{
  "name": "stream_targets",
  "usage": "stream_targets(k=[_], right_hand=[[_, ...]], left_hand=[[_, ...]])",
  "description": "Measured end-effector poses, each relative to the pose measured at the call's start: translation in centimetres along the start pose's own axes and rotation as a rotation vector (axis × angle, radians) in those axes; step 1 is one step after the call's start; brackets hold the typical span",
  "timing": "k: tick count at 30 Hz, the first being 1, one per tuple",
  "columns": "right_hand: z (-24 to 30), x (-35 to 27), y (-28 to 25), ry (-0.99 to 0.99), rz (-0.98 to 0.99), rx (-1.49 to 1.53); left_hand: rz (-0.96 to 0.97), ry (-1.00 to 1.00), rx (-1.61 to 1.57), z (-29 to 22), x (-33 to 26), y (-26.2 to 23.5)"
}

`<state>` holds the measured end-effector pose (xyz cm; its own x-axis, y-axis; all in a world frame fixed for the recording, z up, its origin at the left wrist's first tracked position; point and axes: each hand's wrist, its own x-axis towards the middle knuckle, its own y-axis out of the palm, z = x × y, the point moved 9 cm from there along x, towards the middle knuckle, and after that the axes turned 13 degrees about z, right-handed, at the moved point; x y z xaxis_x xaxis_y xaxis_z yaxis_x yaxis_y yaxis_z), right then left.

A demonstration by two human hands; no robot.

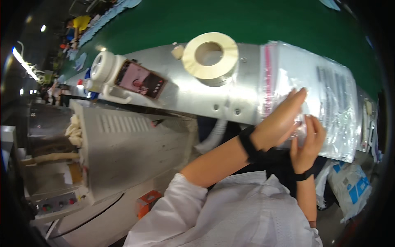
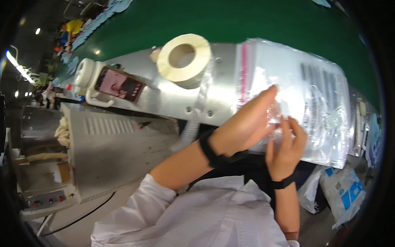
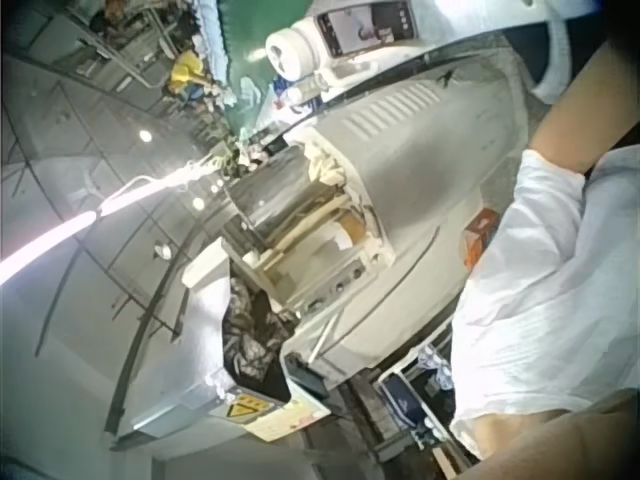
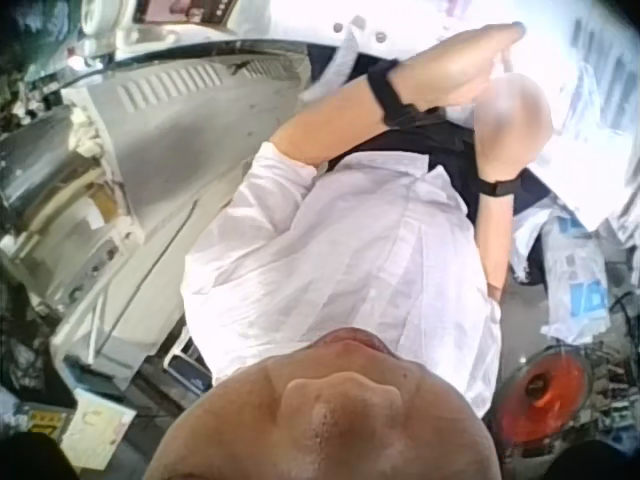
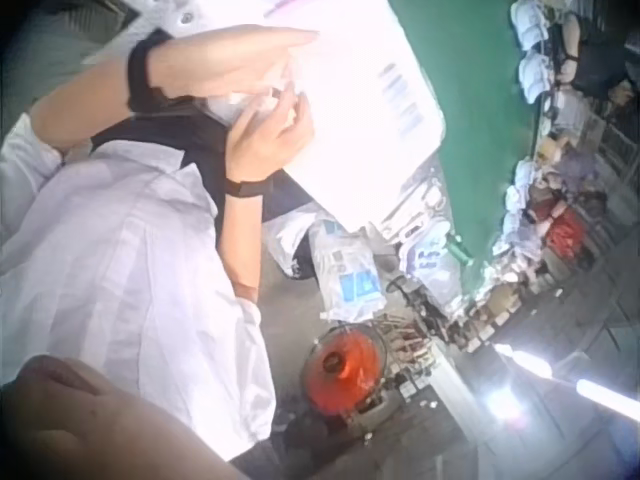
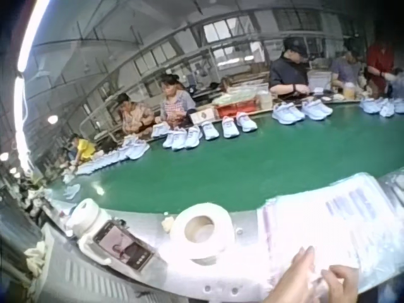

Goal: The person places a pair of light blue shoes into a clear plastic bag on a green conveyor belt. They then tear off a label from a roll and affix it to the bag, smoothing it down to secure it. The process is repeated for multiple pairs of shoes.

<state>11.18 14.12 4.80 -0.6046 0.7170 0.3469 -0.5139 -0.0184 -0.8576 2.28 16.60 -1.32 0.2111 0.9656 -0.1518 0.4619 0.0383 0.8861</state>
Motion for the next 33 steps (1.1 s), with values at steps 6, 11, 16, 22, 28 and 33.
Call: stream_targets(k=[6, 11, 16, 22, 28, 33], right_hand=[[-1.8, 0.6, 1.4, 0.063, 0.128, 0.09], [2.7, 2.9, 0.1, -0.086, 0.115, -0.034], [-0.1, 2.4, 1.8, 0.003, 0.188, 0.247], [-11.6, 0.1, -0.3, 0.637, -0.236, 1.285], [-19.0, -6.3, -7.0, 0.789, -0.485, 0.769], [-22.0, -9.0, -8.7, 0.786, -0.397, 0.494]], left_hand=[[-0.124, 0.482, 0.573, -6.9, -8.7, 0.4], [-0.225, 0.193, 0.537, -3.7, -8.7, -3.7], [-0.21, 0.237, 0.405, -3.5, -8.6, -4.8], [-0.172, 0.059, 0.538, -3.3, -7.5, -3.6], [-0.146, 0.043, 0.612, -3.1, -7.6, -3.1], [-0.155, 0.045, 0.635, -2.9, -7.5, -3.0]])
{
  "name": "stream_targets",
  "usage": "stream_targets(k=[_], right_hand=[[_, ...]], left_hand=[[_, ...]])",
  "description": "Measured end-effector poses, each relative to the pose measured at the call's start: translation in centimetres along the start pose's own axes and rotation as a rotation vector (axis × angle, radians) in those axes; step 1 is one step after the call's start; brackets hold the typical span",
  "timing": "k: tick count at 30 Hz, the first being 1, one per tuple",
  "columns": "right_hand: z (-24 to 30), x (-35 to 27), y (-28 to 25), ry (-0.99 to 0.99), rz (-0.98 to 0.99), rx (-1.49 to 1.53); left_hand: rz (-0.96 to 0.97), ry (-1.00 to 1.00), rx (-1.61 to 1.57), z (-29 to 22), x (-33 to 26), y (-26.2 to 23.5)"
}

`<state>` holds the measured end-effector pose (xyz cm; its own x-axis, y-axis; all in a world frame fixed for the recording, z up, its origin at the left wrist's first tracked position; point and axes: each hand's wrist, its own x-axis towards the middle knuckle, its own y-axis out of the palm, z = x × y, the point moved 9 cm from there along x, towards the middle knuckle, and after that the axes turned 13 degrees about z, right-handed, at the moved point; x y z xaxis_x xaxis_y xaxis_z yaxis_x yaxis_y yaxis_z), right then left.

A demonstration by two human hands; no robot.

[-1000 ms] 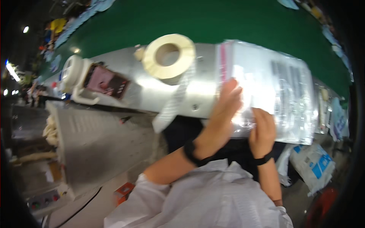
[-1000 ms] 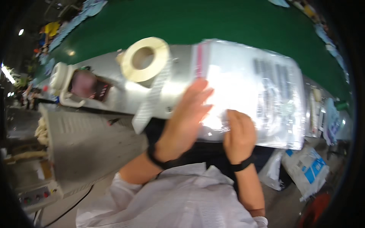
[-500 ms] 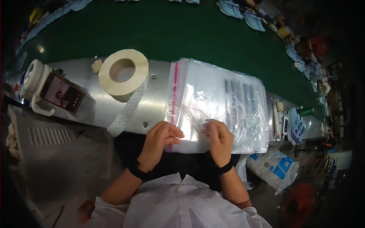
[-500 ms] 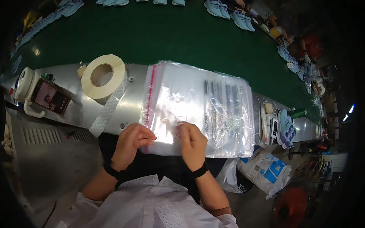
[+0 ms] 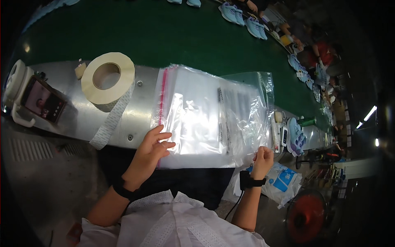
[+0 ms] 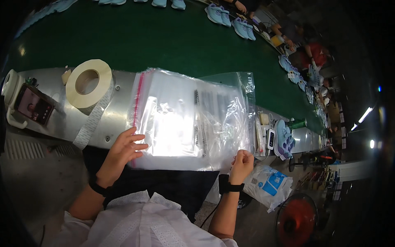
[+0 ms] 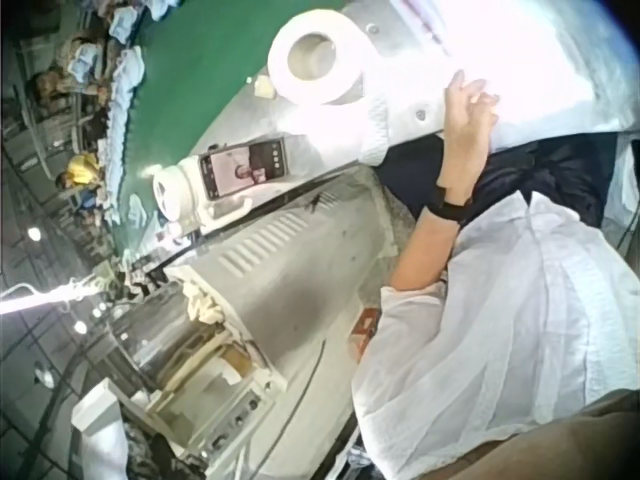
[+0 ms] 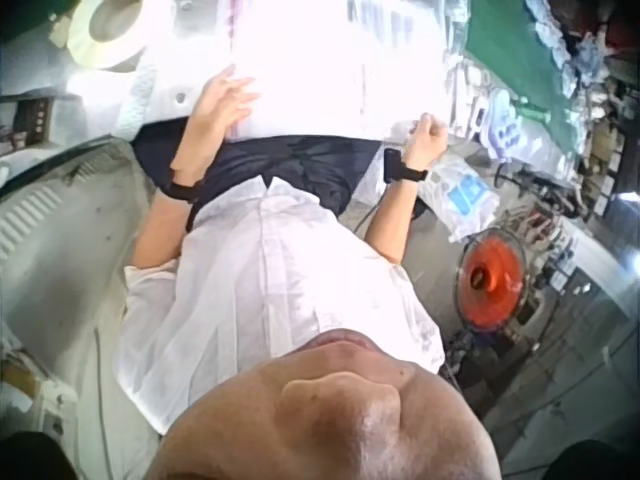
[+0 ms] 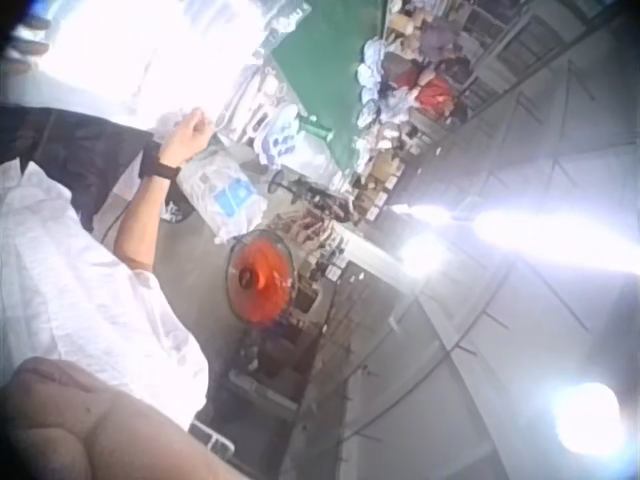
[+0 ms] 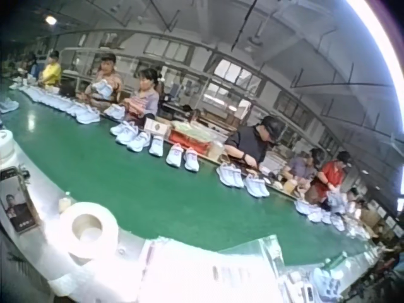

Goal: The person places a pair of light blue shoes into a clear plastic bag on a green conveyor belt. They then tear off a label from a roll and affix it to the bag, smoothing it down to secure it. The process is repeated for multiple pairs of shoes.

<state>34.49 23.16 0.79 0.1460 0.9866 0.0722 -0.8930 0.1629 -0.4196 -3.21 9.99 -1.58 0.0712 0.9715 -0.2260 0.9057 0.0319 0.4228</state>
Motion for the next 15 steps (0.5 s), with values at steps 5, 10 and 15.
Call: stream_targets(k=[5, 10, 15], right_hand=[[-1.7, 0.3, -0.3, 0.168, 0.051, 0.203], [-1.7, -0.3, 0.1, 0.202, 0.052, 0.446], [9.2, -5.1, 0.8, -0.558, -0.06, -0.448]], left_hand=[[0.014, 0.087, 0.189, 0.3, 0.6, 1.4], [0.263, 0.134, 0.667, -0.5, 2.7, 9.0], [0.372, 0.159, 1.196, -1.7, 6.4, 11.5]])
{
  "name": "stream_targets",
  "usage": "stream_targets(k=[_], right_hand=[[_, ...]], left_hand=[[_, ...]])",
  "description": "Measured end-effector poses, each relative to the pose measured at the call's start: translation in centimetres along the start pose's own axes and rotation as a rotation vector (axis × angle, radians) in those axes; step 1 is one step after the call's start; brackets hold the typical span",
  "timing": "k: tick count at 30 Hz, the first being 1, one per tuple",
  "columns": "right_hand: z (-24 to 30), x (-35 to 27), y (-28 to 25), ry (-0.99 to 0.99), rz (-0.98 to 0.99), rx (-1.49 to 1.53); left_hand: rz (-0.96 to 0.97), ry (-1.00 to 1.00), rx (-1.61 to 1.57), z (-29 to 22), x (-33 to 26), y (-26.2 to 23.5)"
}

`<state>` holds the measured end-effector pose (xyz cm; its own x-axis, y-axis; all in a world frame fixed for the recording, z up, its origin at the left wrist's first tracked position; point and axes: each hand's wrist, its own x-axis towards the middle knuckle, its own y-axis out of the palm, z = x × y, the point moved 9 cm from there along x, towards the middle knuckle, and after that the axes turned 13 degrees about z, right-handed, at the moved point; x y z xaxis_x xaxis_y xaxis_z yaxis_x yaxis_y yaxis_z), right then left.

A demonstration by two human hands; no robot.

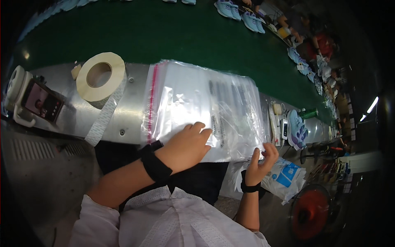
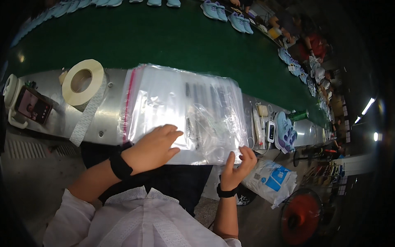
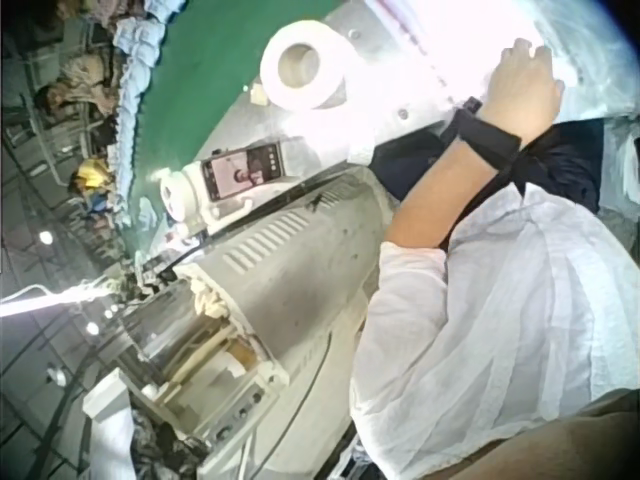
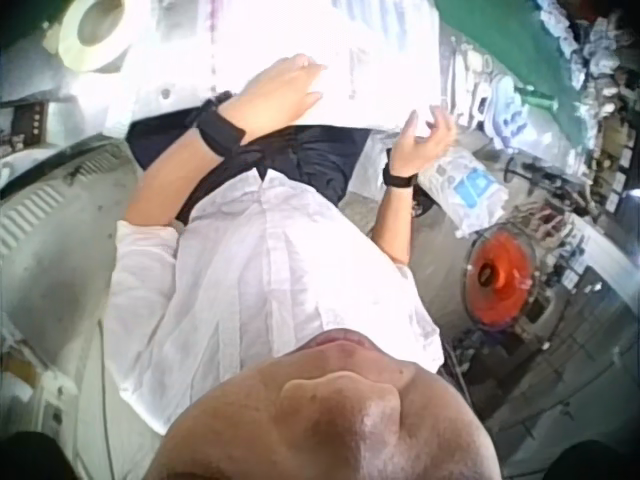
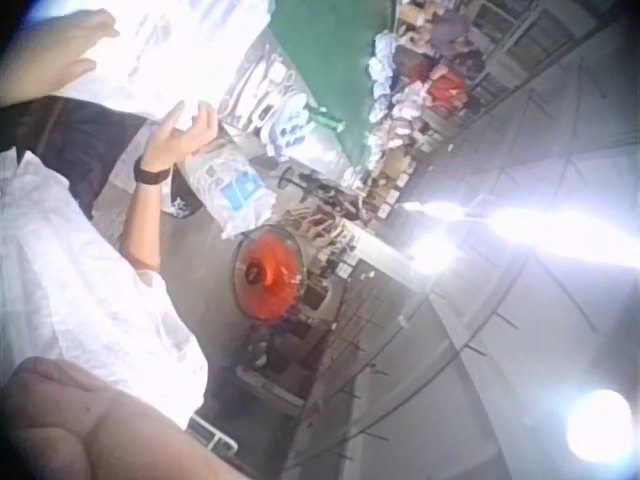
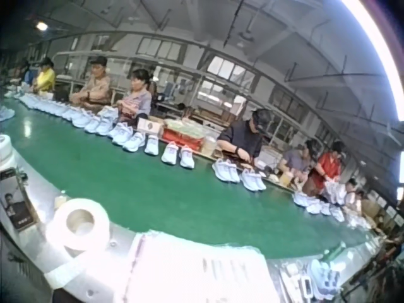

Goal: The person places a pair of light blue shoes into a clear plastic bag on a green conveyor belt. They then tear off a label from a roll and affix it to the bag, smoothing it down to secure it. The process is repeated for multiple pairs of shoes.

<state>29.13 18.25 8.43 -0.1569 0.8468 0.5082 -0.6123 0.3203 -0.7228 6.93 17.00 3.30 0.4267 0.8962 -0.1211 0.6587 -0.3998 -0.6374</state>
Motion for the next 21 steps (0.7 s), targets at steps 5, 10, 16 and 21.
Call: stream_targets(k=[5, 10, 16, 21], right_hand=[[8.0, 1.1, 3.9, -0.536, 0.413, -0.275], [8.6, 1.5, 6.6, -0.697, 0.684, -0.418], [8.3, 0.5, 7.6, -0.752, 0.754, -0.385], [7.7, -0.5, 7.1, -0.764, 0.778, -0.332]], left_hand=[[-0.094, -0.08, 0.335, 1.0, 5.2, -3.5], [-0.015, -0.265, 0.353, 2.9, 9.0, -1.7], [-0.02, -0.312, 0.421, 3.9, 9.8, -0.1], [-0.069, -0.301, 0.464, 4.3, 9.6, 0.4]])
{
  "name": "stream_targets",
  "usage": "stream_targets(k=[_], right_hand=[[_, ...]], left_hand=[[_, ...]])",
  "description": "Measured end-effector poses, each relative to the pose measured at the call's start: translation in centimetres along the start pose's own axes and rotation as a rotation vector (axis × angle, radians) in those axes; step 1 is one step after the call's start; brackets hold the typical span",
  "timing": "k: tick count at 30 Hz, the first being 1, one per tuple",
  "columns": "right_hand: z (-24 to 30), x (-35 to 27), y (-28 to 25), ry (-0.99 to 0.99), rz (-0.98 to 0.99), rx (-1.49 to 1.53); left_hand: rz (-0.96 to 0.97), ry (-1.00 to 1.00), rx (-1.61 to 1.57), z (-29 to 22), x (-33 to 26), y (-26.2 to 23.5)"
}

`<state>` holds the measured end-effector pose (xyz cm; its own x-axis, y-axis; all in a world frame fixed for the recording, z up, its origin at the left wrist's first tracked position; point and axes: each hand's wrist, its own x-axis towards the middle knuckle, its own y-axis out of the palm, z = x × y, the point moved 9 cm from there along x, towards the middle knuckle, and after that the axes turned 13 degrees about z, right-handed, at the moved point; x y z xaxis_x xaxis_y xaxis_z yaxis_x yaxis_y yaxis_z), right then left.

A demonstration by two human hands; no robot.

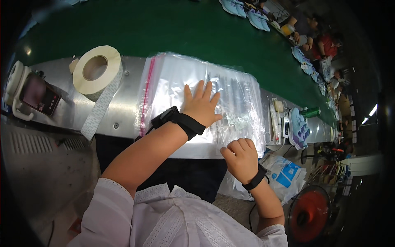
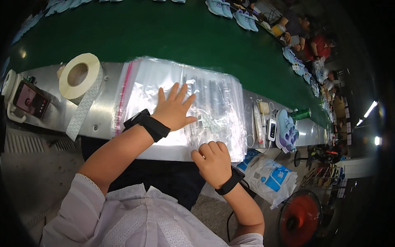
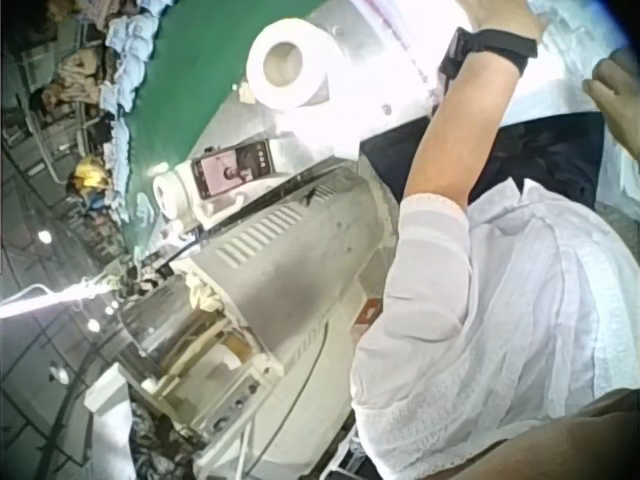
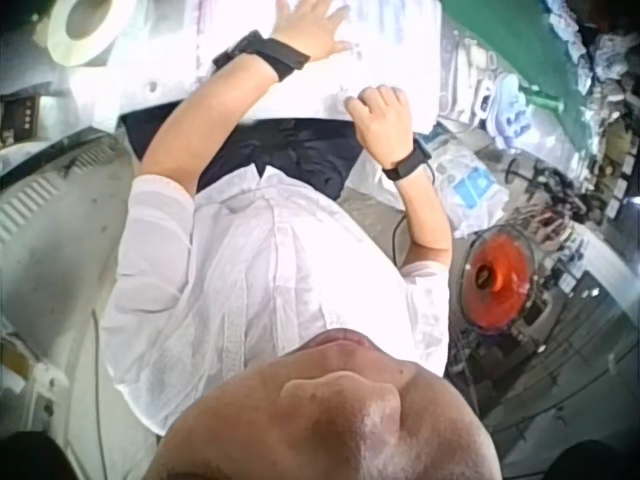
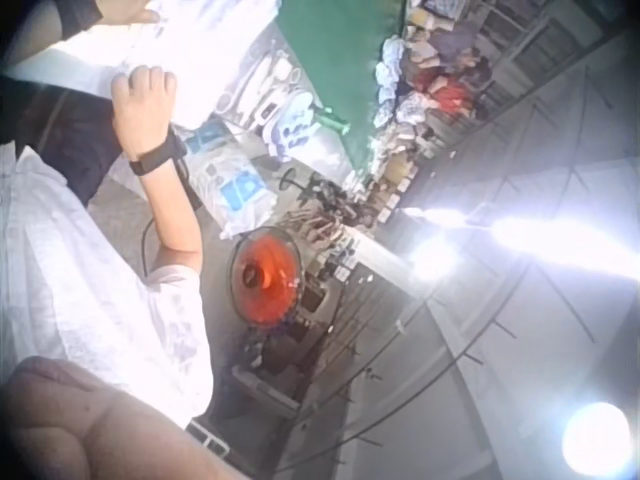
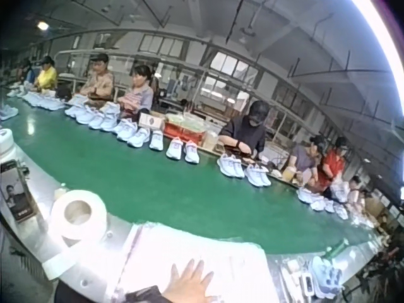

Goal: The person places a pair of light blue shoes into a clear plastic bag on a green conveyor belt. They then tear off a label from a roll and affix it to the bag, smoothing it down to secure it. The process is repeated for multiple pairs of shoes.

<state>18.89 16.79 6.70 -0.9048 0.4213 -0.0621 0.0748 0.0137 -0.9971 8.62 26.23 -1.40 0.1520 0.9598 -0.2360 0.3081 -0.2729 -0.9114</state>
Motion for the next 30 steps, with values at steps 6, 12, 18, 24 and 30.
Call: stream_targets(k=[6, 12, 18, 24, 30], right_hand=[[0.2, -1.7, -0.7, -0.063, -0.07, 0.037], [-0.3, -2.9, -1.2, -0.033, -0.18, 0.041], [-1.6, -5.7, 0.4, 0.119, -0.162, 0.116], [-1.8, -4.7, 1.4, 0.169, -0.174, 0.142], [-1.7, -3.5, 1.1, 0.092, -0.219, 0.125]], left_hand=[[-0.049, 0.015, 0.015, -0.2, 0.2, 0.1], [-0.079, 0.026, -0.021, -0.3, 0.0, -0.2], [-0.221, 0.137, -0.584, 0.3, -3.3, -3.1], [0.097, 0.115, -0.608, -2.3, -9.1, 2.1], [-0.046, 0.154, -0.526, -5.6, -9.7, 3.5]])
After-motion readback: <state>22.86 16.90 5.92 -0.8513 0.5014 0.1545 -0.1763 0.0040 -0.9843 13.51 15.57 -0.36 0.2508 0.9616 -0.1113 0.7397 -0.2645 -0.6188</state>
